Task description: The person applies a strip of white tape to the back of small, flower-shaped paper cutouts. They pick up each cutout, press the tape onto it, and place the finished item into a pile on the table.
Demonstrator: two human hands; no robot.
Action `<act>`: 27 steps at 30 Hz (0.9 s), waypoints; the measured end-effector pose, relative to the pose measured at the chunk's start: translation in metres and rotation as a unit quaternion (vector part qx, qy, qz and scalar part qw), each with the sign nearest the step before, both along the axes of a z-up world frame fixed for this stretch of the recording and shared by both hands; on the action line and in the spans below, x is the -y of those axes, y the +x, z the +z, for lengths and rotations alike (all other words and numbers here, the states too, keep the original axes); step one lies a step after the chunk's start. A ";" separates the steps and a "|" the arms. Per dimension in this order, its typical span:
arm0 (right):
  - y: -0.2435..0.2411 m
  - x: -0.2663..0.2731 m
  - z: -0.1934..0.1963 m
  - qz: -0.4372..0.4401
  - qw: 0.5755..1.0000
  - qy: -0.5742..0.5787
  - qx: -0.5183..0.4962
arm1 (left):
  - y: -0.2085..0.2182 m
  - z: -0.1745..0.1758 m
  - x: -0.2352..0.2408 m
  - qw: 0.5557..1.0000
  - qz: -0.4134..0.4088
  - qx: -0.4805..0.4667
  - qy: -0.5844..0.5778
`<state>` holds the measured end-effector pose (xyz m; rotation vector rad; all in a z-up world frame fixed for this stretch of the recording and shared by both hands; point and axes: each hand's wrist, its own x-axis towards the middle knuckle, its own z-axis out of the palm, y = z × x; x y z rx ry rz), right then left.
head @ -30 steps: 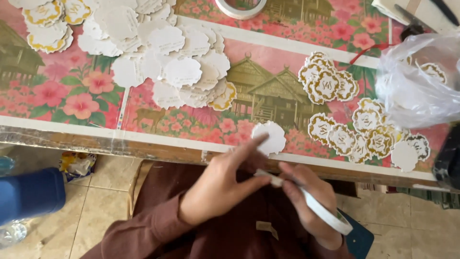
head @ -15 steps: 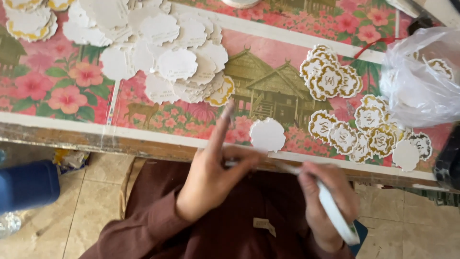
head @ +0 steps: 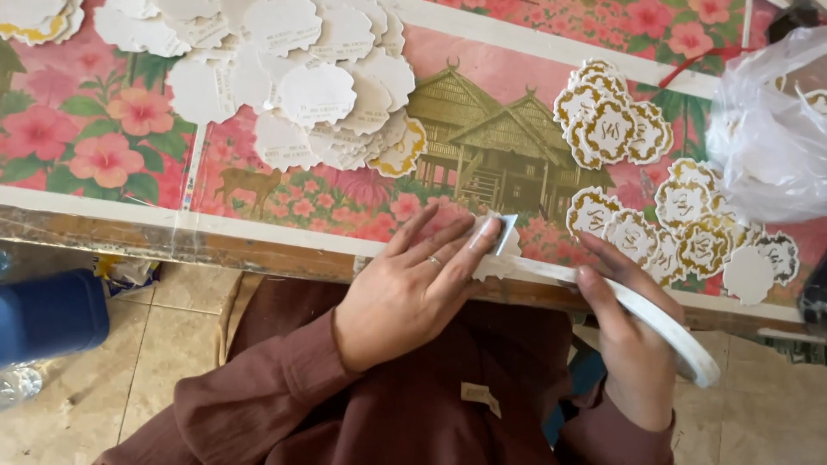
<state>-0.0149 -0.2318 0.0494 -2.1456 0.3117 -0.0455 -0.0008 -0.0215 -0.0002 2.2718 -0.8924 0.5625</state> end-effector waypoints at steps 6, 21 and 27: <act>0.018 0.012 -0.008 0.090 0.995 0.037 -0.019 | -0.013 -0.010 -0.015 0.997 -0.052 0.039 -0.044; 0.010 0.010 -0.027 0.202 0.910 -0.273 0.238 | -0.016 -0.008 -0.001 0.995 -0.006 0.035 0.091; 0.011 0.006 -0.018 0.190 0.907 -0.290 0.238 | -0.023 -0.011 0.025 0.991 0.050 0.050 0.109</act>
